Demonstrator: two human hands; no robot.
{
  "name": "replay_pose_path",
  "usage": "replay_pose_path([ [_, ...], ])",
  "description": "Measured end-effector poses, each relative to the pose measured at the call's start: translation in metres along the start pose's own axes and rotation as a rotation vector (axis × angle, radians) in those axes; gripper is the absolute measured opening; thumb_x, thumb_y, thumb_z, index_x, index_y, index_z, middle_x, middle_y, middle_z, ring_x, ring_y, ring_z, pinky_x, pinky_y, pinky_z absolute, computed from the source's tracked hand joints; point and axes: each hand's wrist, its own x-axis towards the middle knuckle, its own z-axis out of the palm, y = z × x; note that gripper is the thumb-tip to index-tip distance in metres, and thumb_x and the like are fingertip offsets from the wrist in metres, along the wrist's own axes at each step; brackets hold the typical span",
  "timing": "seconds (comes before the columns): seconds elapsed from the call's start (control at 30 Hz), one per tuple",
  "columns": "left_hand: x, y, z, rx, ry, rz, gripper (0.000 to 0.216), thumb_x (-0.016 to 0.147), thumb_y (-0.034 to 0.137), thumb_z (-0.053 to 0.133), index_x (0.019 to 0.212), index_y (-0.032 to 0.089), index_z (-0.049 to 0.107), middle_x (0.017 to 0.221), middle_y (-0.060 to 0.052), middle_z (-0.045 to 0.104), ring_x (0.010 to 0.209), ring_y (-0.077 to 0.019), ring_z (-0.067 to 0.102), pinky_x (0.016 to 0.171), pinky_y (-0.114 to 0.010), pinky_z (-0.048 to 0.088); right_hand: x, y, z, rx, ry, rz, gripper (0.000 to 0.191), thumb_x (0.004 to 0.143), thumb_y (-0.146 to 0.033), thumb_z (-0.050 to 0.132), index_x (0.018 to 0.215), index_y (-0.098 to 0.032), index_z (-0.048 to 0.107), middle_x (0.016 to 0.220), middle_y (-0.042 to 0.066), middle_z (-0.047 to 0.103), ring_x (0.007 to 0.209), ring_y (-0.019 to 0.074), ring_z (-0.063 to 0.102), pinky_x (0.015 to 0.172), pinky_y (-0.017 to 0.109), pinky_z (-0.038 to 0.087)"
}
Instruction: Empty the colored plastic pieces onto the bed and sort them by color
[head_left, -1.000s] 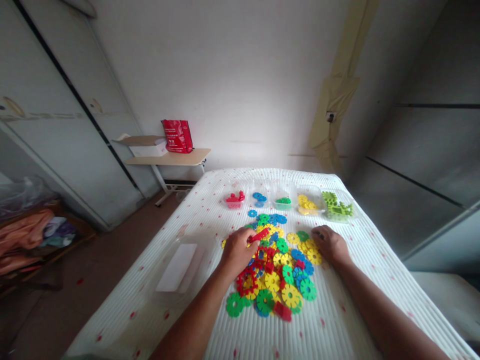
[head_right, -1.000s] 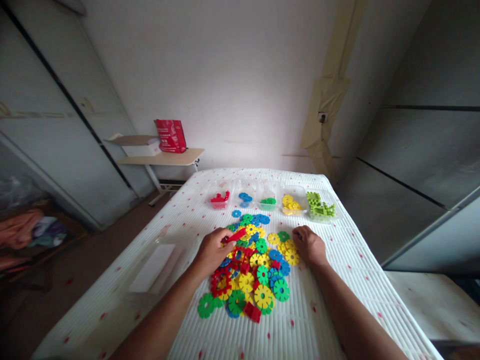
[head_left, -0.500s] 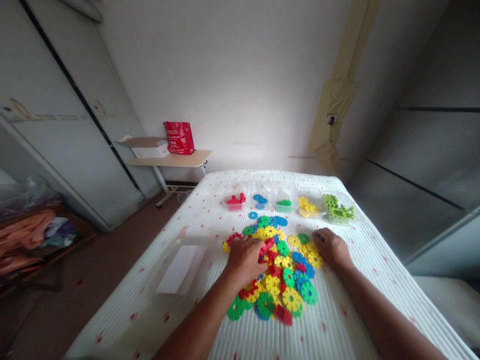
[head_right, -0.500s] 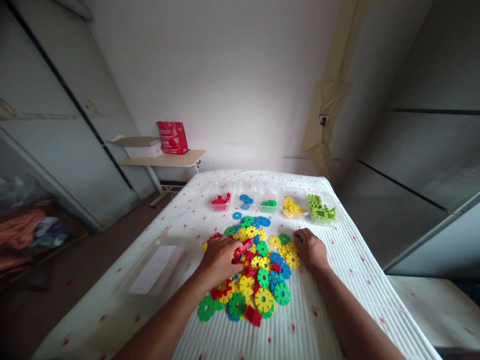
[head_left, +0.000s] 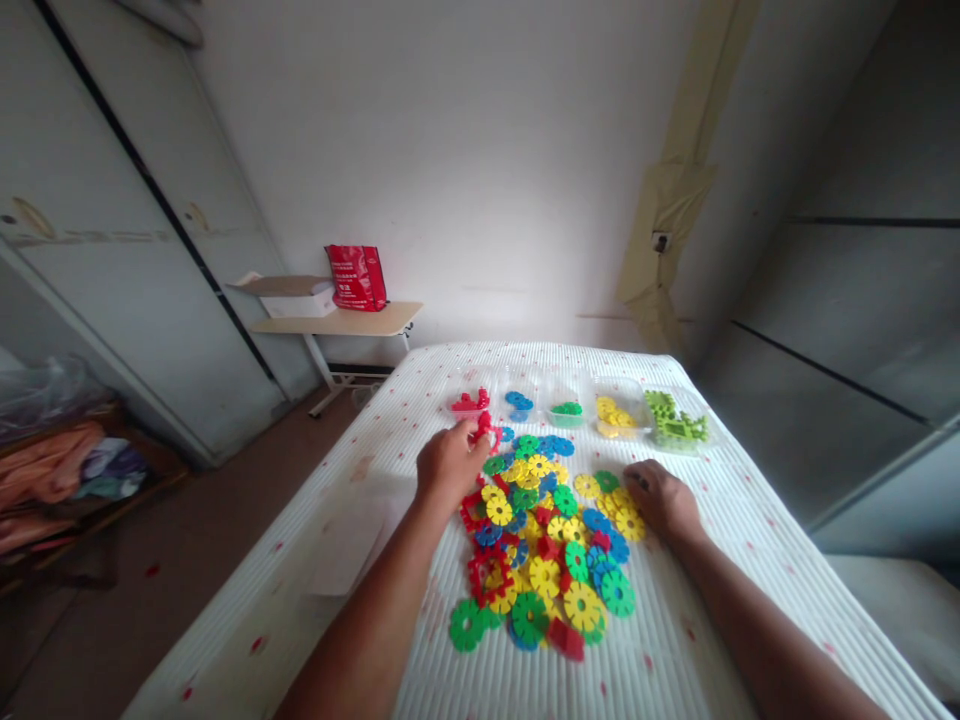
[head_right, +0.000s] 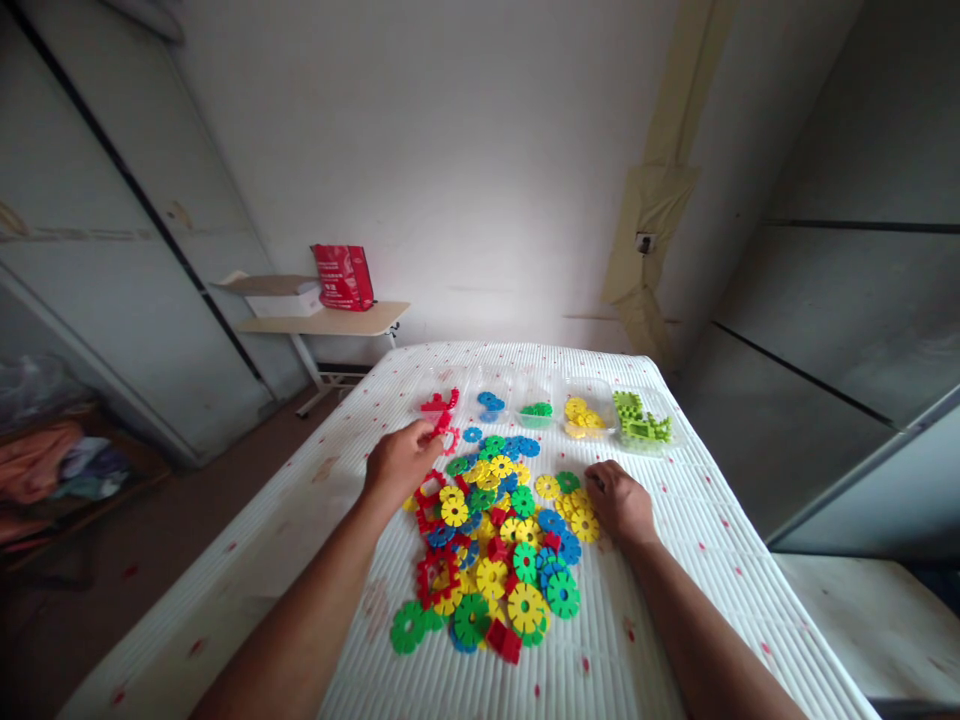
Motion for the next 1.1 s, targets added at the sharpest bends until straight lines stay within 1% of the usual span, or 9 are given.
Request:
replay_pose_path([
  [0.1, 0.041, -0.003, -0.011, -0.13, 0.034, -0.107, 0.028, 0.082, 0.046, 0.054, 0.092, 0.022, 0.064, 0.088, -0.004, 0.069, 0.083, -0.0197, 0.063, 0.065, -0.025, 0.043, 0.0, 0.0, 0.0, 0.001, -0.003, -0.001, 0.025, 0.081, -0.03, 0.042, 0.078, -0.022, 0.065, 0.082, 0.003, 0.065, 0.07, 0.0148, 0.061, 0.062, 0.023, 0.044],
  [0.23, 0.083, 0.005, -0.018, -0.237, 0.036, -0.084, 0.034, 0.086, 0.035, 0.054, 0.114, 0.016, 0.054, 0.114, -0.008, 0.056, 0.099, -0.0211, 0.057, 0.082, -0.04, 0.05, 0.0, -0.001, 0.0, 0.011, -0.006, 0.002, 0.025, 0.081, -0.031, 0.041, 0.078, -0.022, 0.065, 0.082, 0.004, 0.065, 0.07, 0.015, 0.061, 0.062, 0.024, 0.044],
  [0.37, 0.098, 0.014, -0.016, -0.261, 0.033, -0.069, 0.035, 0.086, 0.034, 0.054, 0.116, 0.015, 0.053, 0.116, -0.008, 0.055, 0.1, -0.0216, 0.057, 0.082, -0.041, 0.05, 0.0, -0.001, 0.0, 0.015, -0.008, 0.004, 0.025, 0.081, -0.03, 0.041, 0.077, -0.022, 0.064, 0.081, 0.003, 0.065, 0.07, 0.0149, 0.061, 0.062, 0.023, 0.044],
  [0.5, 0.098, 0.012, -0.011, -0.273, 0.034, -0.077, 0.035, 0.086, 0.034, 0.054, 0.116, 0.015, 0.053, 0.116, -0.008, 0.056, 0.1, -0.0217, 0.057, 0.082, -0.041, 0.05, 0.0, 0.0, 0.0, 0.011, -0.003, 0.001, 0.025, 0.081, -0.03, 0.041, 0.077, -0.022, 0.065, 0.081, 0.003, 0.065, 0.069, 0.015, 0.061, 0.061, 0.024, 0.044],
  [0.67, 0.076, -0.002, -0.008, -0.257, 0.053, -0.12, 0.029, 0.087, 0.035, 0.052, 0.11, 0.018, 0.057, 0.111, -0.007, 0.059, 0.096, -0.0198, 0.058, 0.081, -0.036, 0.05, 0.0, -0.001, 0.001, -0.012, -0.008, -0.01, 0.026, 0.082, -0.03, 0.04, 0.077, -0.022, 0.064, 0.082, 0.004, 0.064, 0.07, 0.0148, 0.061, 0.062, 0.023, 0.044],
  [0.77, 0.047, -0.01, -0.004, -0.258, 0.09, -0.11, 0.019, 0.086, 0.03, 0.049, 0.092, 0.02, 0.065, 0.092, -0.004, 0.068, 0.086, -0.0181, 0.062, 0.075, -0.028, 0.047, -0.001, 0.0, 0.001, -0.024, -0.018, -0.017, 0.026, 0.082, -0.03, 0.04, 0.077, -0.022, 0.064, 0.083, 0.004, 0.064, 0.07, 0.0152, 0.061, 0.061, 0.024, 0.044],
  [0.87, 0.009, -0.017, 0.003, -0.291, 0.094, -0.045, 0.019, 0.081, 0.023, 0.049, 0.086, 0.021, 0.067, 0.082, -0.002, 0.071, 0.077, -0.0167, 0.063, 0.072, -0.026, 0.046, -0.001, 0.002, 0.001, -0.029, -0.019, -0.014, 0.025, 0.082, -0.031, 0.041, 0.079, -0.021, 0.064, 0.084, 0.004, 0.064, 0.072, 0.0158, 0.062, 0.061, 0.024, 0.044],
  [1.0, -0.029, -0.03, 0.022, -0.287, 0.103, -0.021, 0.024, 0.078, 0.015, 0.045, 0.088, 0.021, 0.067, 0.09, -0.003, 0.071, 0.084, -0.0162, 0.063, 0.078, -0.026, 0.046, -0.001, 0.004, 0.002, -0.03, -0.029, -0.023, 0.025, 0.082, -0.031, 0.041, 0.08, -0.021, 0.064, 0.085, 0.004, 0.064, 0.072, 0.0157, 0.062, 0.062, 0.024, 0.045],
  [1.1, -0.041, -0.04, 0.039, -0.247, 0.057, 0.004, 0.03, 0.076, 0.006, 0.043, 0.089, 0.02, 0.066, 0.096, -0.004, 0.069, 0.092, -0.0154, 0.062, 0.085, -0.027, 0.045, 0.0, 0.004, 0.001, -0.027, -0.033, -0.017, 0.024, 0.082, -0.031, 0.042, 0.079, -0.022, 0.064, 0.085, 0.004, 0.064, 0.072, 0.0156, 0.062, 0.062, 0.023, 0.045],
])
